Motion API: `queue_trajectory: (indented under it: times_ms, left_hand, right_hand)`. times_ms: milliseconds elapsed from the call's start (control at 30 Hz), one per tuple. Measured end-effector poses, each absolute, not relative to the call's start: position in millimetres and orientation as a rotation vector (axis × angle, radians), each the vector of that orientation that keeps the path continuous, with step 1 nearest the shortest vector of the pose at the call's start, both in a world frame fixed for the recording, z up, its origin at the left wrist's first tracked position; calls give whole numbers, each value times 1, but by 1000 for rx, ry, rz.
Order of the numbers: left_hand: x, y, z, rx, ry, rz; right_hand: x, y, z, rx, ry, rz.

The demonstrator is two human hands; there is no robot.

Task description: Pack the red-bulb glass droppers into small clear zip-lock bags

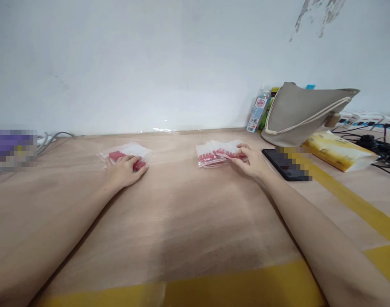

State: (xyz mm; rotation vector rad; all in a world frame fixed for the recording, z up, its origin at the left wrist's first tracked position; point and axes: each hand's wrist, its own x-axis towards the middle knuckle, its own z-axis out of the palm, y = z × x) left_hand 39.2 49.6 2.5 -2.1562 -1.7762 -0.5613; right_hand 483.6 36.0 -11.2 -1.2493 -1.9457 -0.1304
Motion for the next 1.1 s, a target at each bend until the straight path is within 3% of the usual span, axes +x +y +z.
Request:
queue_trajectory:
  times_ms: [167,400,667,900,1100]
  left_hand:
    - [78,29,-1,-2344,-1543,-653]
    - [113,11,-6,-2577,-1231,-816]
    - [83,19,-9,-2628,-1551,-715]
    - [113,25,-9,-2805,-1431,-684]
    - [113,28,-10,-2841,-1361,-714]
  right_hand:
    - [449,27,0,-1217,-1812,-352]
    - [360,10,6,-933,-2186,-400]
    - [304,25,-4,-800,-2413,-390]
    - [314,30,-11,-803,-2423,-651]
    - [322,31,-17,-851,-2333,-629]
